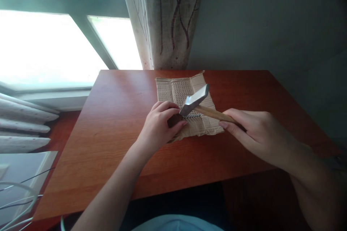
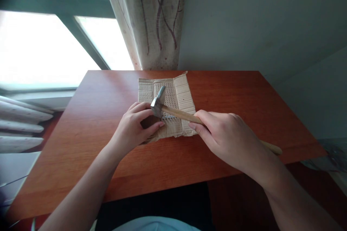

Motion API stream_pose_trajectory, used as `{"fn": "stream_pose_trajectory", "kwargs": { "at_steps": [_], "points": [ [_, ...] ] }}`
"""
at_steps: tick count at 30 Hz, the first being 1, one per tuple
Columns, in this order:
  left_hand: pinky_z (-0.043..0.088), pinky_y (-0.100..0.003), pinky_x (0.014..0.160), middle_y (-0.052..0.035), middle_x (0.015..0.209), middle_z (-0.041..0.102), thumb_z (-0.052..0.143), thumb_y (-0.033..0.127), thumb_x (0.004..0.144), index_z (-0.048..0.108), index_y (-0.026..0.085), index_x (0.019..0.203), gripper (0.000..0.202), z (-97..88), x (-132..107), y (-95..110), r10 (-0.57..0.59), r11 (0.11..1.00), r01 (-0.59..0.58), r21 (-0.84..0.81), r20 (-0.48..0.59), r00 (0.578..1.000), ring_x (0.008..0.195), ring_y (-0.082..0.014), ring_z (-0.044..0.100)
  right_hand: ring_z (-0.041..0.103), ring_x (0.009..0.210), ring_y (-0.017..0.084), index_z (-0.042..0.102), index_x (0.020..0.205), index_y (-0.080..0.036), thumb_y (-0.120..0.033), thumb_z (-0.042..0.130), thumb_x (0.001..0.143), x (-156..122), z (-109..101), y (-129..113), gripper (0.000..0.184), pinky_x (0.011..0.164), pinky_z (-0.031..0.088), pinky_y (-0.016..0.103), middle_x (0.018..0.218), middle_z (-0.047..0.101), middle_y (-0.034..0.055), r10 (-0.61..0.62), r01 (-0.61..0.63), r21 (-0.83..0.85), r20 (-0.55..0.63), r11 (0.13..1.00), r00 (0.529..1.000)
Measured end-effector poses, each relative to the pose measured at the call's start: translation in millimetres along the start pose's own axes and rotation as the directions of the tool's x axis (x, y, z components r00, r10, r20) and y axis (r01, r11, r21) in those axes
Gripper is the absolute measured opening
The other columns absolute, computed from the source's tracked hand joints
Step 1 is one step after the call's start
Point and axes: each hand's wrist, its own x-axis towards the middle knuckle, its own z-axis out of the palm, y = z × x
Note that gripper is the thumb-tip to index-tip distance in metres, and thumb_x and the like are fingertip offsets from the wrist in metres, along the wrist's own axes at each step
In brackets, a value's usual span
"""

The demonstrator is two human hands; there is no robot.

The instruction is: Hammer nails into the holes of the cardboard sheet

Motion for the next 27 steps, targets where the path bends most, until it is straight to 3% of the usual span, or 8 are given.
{"fn": "stream_pose_trajectory", "kwargs": {
  "at_steps": [6, 16, 23, 27],
  "points": [
    [0.054, -0.038, 0.091, -0.0059, 0.102, 0.073, 0.079, 0.029, 0.083, 0.075, 0.021, 0.086, 0.010, -0.4, -0.2, 0.3, -0.013, 1.000, 0.013, -0.023, -0.009, 1.000, 0.097, -0.0229, 0.062, 0.060, 0.064, 0.017, 0.055, 0.086, -0.022, -0.035, 0.047, 0.104, 2.7, 6.4, -0.7, 0.024, 0.063, 0.035, 0.031, 0.073, 0.064, -0.0005, -0.009, 0.010, -0.035, 0.023, 0.999, 1.000],
    [0.054, -0.037, 0.090, -0.0055, 0.102, 0.072, 0.079, 0.030, 0.083, 0.074, 0.020, 0.082, 0.011, 0.7, 0.6, 0.0, -0.014, 1.000, 0.013, -0.020, -0.014, 1.000, 0.096, -0.0222, 0.062, 0.061, 0.064, 0.018, 0.060, 0.091, -0.022, -0.033, 0.048, 0.104, 2.2, 8.4, -1.1, 0.020, 0.062, 0.035, 0.031, 0.076, 0.067, 0.0009, -0.022, 0.023, -0.057, 0.016, 0.998, 1.000],
    [0.055, -0.038, 0.090, -0.0070, 0.103, 0.073, 0.080, 0.031, 0.083, 0.074, 0.018, 0.085, 0.015, 1.6, -0.8, -1.7, 0.016, 1.000, -0.016, 0.000, -0.024, 1.000, 0.097, -0.0234, 0.063, 0.061, 0.065, 0.018, 0.061, 0.096, -0.023, -0.035, 0.045, 0.105, -0.4, 5.0, 1.9, 0.022, 0.063, 0.036, 0.031, 0.076, 0.066, 0.0001, -0.014, 0.014, 0.015, -0.016, 1.000, 1.000],
    [0.055, -0.038, 0.089, -0.0064, 0.103, 0.073, 0.081, 0.030, 0.082, 0.074, 0.019, 0.085, 0.013, 1.7, -0.7, -1.9, 0.015, 1.000, -0.016, -0.003, -0.037, 0.999, 0.097, -0.0229, 0.064, 0.061, 0.065, 0.018, 0.059, 0.090, -0.023, -0.035, 0.047, 0.104, -0.1, 9.3, 4.0, 0.021, 0.063, 0.036, 0.032, 0.074, 0.065, -0.0005, -0.002, 0.002, -0.009, 0.004, 1.000, 1.000]
  ]
}}
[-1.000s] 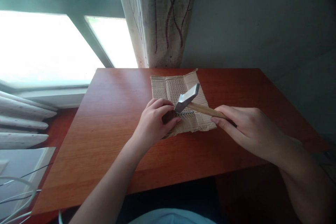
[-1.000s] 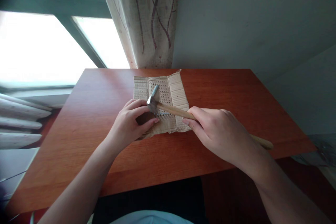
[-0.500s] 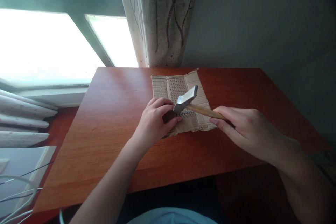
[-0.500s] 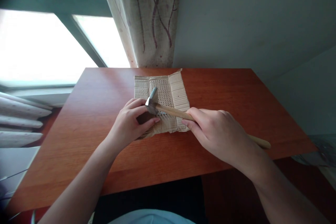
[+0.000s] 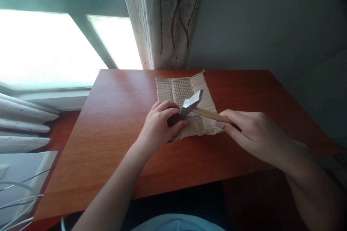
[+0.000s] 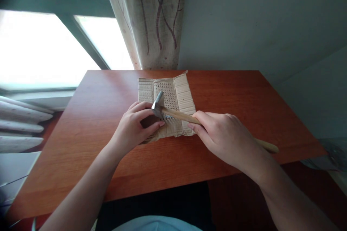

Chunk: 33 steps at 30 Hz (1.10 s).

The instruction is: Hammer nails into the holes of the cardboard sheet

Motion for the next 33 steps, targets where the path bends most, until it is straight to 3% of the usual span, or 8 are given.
{"fn": "stream_pose_trajectory", "kwargs": {
  "at_steps": [4, 11, 20, 25, 29, 33],
  "points": [
    [0.056, -0.038, 0.089, -0.0059, 0.103, 0.073, 0.080, 0.029, 0.082, 0.074, 0.019, 0.084, 0.012, -0.3, 0.7, 0.9, -0.001, 1.000, 0.001, -0.012, -0.005, 1.000, 0.096, -0.0225, 0.064, 0.062, 0.066, 0.019, 0.060, 0.092, -0.023, -0.035, 0.048, 0.104, 0.4, 3.9, 0.1, 0.021, 0.064, 0.036, 0.032, 0.076, 0.067, -0.0003, 0.006, -0.006, -0.018, -0.006, 1.000, 1.000],
    [0.056, -0.040, 0.090, -0.0075, 0.104, 0.073, 0.080, 0.033, 0.083, 0.075, 0.019, 0.091, 0.016, 0.2, 0.6, 0.6, -0.003, 1.000, 0.003, -0.022, -0.006, 1.000, 0.099, -0.0241, 0.064, 0.059, 0.062, 0.016, 0.063, 0.093, -0.023, -0.040, 0.045, 0.105, -2.2, -4.6, -2.2, 0.028, 0.059, 0.033, 0.030, 0.072, 0.064, -0.0012, 0.020, -0.015, 0.109, -0.047, 0.994, 0.999],
    [0.055, -0.038, 0.090, -0.0054, 0.104, 0.074, 0.079, 0.028, 0.083, 0.075, 0.020, 0.086, 0.009, -0.5, 0.8, 1.6, -0.007, 1.000, 0.007, -0.021, 0.005, 1.000, 0.097, -0.0229, 0.064, 0.065, 0.070, 0.019, 0.064, 0.099, -0.024, -0.030, 0.046, 0.103, -3.0, 6.7, -1.3, 0.019, 0.066, 0.039, 0.031, 0.081, 0.070, 0.0004, 0.026, -0.028, 0.090, 0.021, 0.996, 0.999],
    [0.056, -0.039, 0.090, -0.0056, 0.104, 0.074, 0.078, 0.029, 0.083, 0.075, 0.020, 0.085, 0.009, -0.9, 1.1, 1.6, -0.009, 1.000, 0.009, -0.018, 0.007, 1.000, 0.098, -0.0230, 0.064, 0.066, 0.073, 0.019, 0.064, 0.097, -0.024, -0.031, 0.047, 0.103, -3.0, 3.1, -5.0, 0.019, 0.067, 0.040, 0.031, 0.082, 0.070, 0.0006, 0.038, -0.040, 0.109, 0.024, 0.993, 0.999],
    [0.056, -0.041, 0.091, -0.0069, 0.106, 0.074, 0.080, 0.033, 0.083, 0.076, 0.020, 0.091, 0.016, 0.1, 0.5, 0.4, -0.012, 1.000, 0.012, -0.016, -0.002, 1.000, 0.100, -0.0244, 0.064, 0.062, 0.066, 0.016, 0.062, 0.092, -0.024, -0.037, 0.047, 0.104, -4.3, -3.3, -4.3, 0.023, 0.060, 0.038, 0.028, 0.076, 0.066, -0.0018, 0.060, -0.054, 0.201, -0.025, 0.978, 0.998],
    [0.056, -0.042, 0.091, -0.0075, 0.106, 0.075, 0.080, 0.035, 0.084, 0.077, 0.020, 0.098, 0.020, 0.9, 0.0, -0.7, -0.015, 1.000, 0.015, -0.028, -0.007, 1.000, 0.101, -0.0251, 0.065, 0.057, 0.062, 0.015, 0.062, 0.089, -0.023, -0.040, 0.047, 0.104, -5.8, -2.8, 2.1, 0.027, 0.059, 0.035, 0.029, 0.069, 0.061, -0.0027, 0.097, -0.095, 0.145, -0.010, 0.985, 0.995]
  ]
}}
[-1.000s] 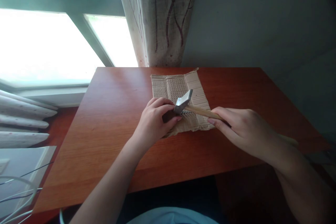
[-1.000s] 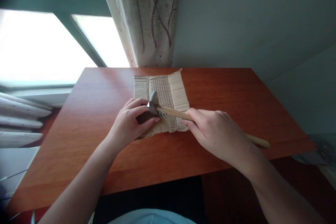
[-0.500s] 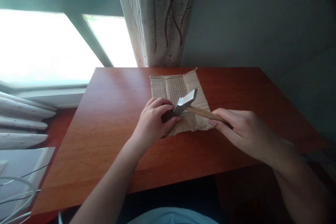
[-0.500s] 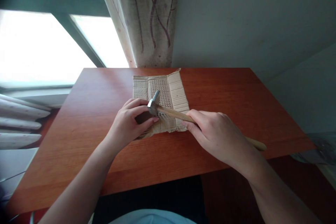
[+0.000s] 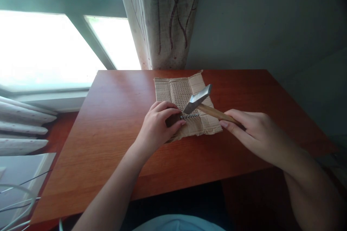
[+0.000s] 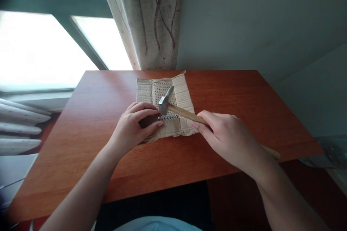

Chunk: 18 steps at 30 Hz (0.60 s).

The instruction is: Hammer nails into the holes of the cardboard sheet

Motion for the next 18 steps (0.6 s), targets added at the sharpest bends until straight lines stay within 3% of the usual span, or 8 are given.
{"fn": "stream_pose_trajectory", "kwargs": {
  "at_steps": [5, 12, 15, 18],
  "points": [
    [0.056, -0.042, 0.092, -0.0075, 0.107, 0.075, 0.080, 0.035, 0.084, 0.078, 0.020, 0.098, 0.020, -0.1, -0.7, -0.1, 0.001, 1.000, -0.001, -0.001, -0.001, 1.000, 0.101, -0.0251, 0.066, 0.060, 0.066, 0.016, 0.064, 0.094, -0.023, -0.042, 0.045, 0.105, -3.0, 4.0, 7.0, 0.029, 0.061, 0.037, 0.030, 0.074, 0.064, -0.0013, 0.018, -0.017, -0.023, 0.035, 1.000, 0.999],
    [0.056, -0.043, 0.092, -0.0075, 0.107, 0.075, 0.080, 0.036, 0.084, 0.077, 0.021, 0.098, 0.020, -0.7, -0.1, 1.3, -0.014, 1.000, 0.014, 0.001, 0.010, 1.000, 0.099, -0.0247, 0.065, 0.055, 0.058, 0.013, 0.065, 0.090, -0.024, -0.043, 0.053, 0.102, -6.7, -1.8, 11.1, 0.026, 0.056, 0.038, 0.028, 0.067, 0.059, -0.0032, 0.012, -0.005, 0.058, -0.125, 0.998, 0.992],
    [0.056, -0.043, 0.092, -0.0076, 0.107, 0.074, 0.079, 0.035, 0.085, 0.077, 0.021, 0.098, 0.020, -1.0, -0.1, 1.2, -0.015, 1.000, 0.015, 0.001, 0.011, 1.000, 0.100, -0.0249, 0.065, 0.051, 0.055, 0.013, 0.068, 0.092, -0.024, -0.048, 0.058, 0.098, -6.8, 1.3, 22.4, 0.026, 0.053, 0.038, 0.028, 0.063, 0.056, -0.0033, 0.128, -0.103, 0.130, -0.202, 0.986, 0.971],
    [0.056, -0.043, 0.092, -0.0079, 0.107, 0.074, 0.079, 0.034, 0.085, 0.077, 0.021, 0.098, 0.019, -1.6, -0.1, 1.6, -0.014, 1.000, 0.014, -0.008, 0.013, 1.000, 0.100, -0.0247, 0.066, 0.054, 0.058, 0.014, 0.071, 0.096, -0.024, -0.051, 0.067, 0.092, -4.9, 10.6, 38.3, 0.028, 0.052, 0.042, 0.027, 0.069, 0.062, -0.0016, 0.282, -0.187, 0.332, -0.265, 0.925, 0.922]
  ]
}}
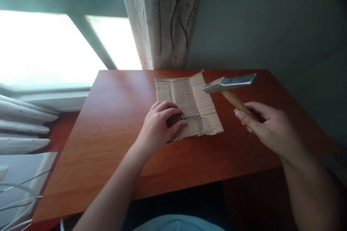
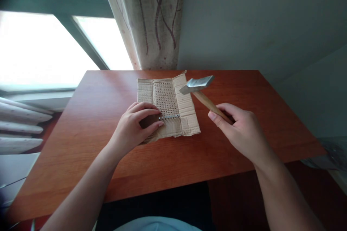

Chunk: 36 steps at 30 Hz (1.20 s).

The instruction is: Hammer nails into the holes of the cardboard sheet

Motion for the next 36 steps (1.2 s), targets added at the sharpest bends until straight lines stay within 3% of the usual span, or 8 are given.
{"fn": "stream_pose_trajectory", "kwargs": {
  "at_steps": [5, 9, 11, 14, 21, 29, 36],
  "points": [
    [0.056, -0.043, 0.093, -0.0081, 0.107, 0.074, 0.078, 0.034, 0.086, 0.077, 0.021, 0.098, 0.017, -0.6, 0.1, 0.5, 0.001, 1.000, -0.001, -0.003, -0.001, 1.000, 0.101, -0.0248, 0.066, 0.064, 0.072, 0.017, 0.073, 0.110, -0.024, -0.042, 0.080, 0.081, 4.6, 17.9, 22.7, 0.034, 0.064, 0.056, 0.031, 0.094, 0.074, 0.0045, 0.161, -0.113, 0.425, -0.078, 0.898, 0.984],
    [0.056, -0.042, 0.092, -0.0076, 0.107, 0.074, 0.078, 0.033, 0.086, 0.076, 0.021, 0.099, 0.018, -0.3, -0.4, -0.5, 0.013, 1.000, -0.013, 0.002, -0.004, 1.000, 0.100, -0.0239, 0.066, 0.070, 0.103, 0.022, 0.070, 0.122, -0.025, -0.031, 0.081, 0.078, 7.0, 29.2, 30.1, 0.046, 0.087, 0.060, 0.034, 0.110, 0.075, 0.0058, 0.172, -0.112, 0.576, -0.050, 0.810, 0.984],
    [0.056, -0.042, 0.092, -0.0075, 0.108, 0.074, 0.078, 0.033, 0.086, 0.076, 0.021, 0.100, 0.018, -0.2, -0.6, -0.7, 0.010, 1.000, -0.010, 0.001, -0.002, 1.000, 0.100, -0.0241, 0.066, 0.069, 0.114, 0.024, 0.068, 0.127, -0.025, -0.031, 0.078, 0.079, 11.5, 32.9, 33.3, 0.049, 0.098, 0.058, 0.037, 0.119, 0.074, 0.0062, 0.156, -0.110, 0.578, -0.031, 0.809, 0.987],
    [0.056, -0.043, 0.093, -0.0076, 0.108, 0.074, 0.077, 0.033, 0.086, 0.076, 0.021, 0.099, 0.018, -0.4, -0.5, -0.5, -0.001, 1.000, 0.001, -0.001, 0.003, 1.000, 0.101, -0.0247, 0.065, 0.069, 0.116, 0.026, 0.067, 0.127, -0.022, -0.034, 0.076, 0.080, 24.0, 41.1, 42.6, 0.050, 0.104, 0.056, 0.043, 0.119, 0.075, 0.0085, 0.153, -0.092, 0.516, -0.076, 0.851, 0.985],
    [0.056, -0.043, 0.093, -0.0071, 0.108, 0.074, 0.078, 0.032, 0.086, 0.076, 0.022, 0.099, 0.017, 0.0, -0.9, -2.0, -0.005, 1.000, 0.005, -0.019, 0.005, 1.000, 0.100, -0.0242, 0.066, 0.074, 0.102, 0.030, 0.069, 0.121, -0.016, -0.034, 0.076, 0.070, 54.4, 68.0, 82.1, 0.054, 0.098, 0.058, 0.048, 0.110, 0.078, 0.0125, 0.179, -0.097, 0.352, -0.208, 0.931, 0.962],
    [0.056, -0.043, 0.092, -0.0071, 0.105, 0.074, 0.079, 0.033, 0.085, 0.076, 0.021, 0.098, 0.018, 0.5, -0.4, -1.2, -0.003, 1.000, 0.003, -0.017, -0.002, 1.000, 0.099, -0.0243, 0.065, 0.074, 0.098, 0.031, 0.072, 0.116, -0.013, -0.032, 0.077, 0.066, 80.3, 75.5, 116.9, 0.053, 0.098, 0.057, 0.050, 0.105, 0.078, 0.0142, 0.203, -0.133, 0.322, -0.193, 0.937, 0.960],
    [0.055, -0.043, 0.093, -0.0066, 0.106, 0.074, 0.079, 0.032, 0.085, 0.076, 0.022, 0.099, 0.017, 0.1, -1.3, -1.3, -0.005, 1.000, 0.005, -0.026, -0.002, 1.000, 0.099, -0.0237, 0.065, 0.074, 0.097, 0.030, 0.071, 0.116, -0.015, -0.035, 0.079, 0.066, 86.0, 88.1, 132.4, 0.054, 0.097, 0.058, 0.050, 0.104, 0.078, 0.0127, 0.207, -0.137, 0.360, -0.163, 0.923, 0.965]
  ]
}}
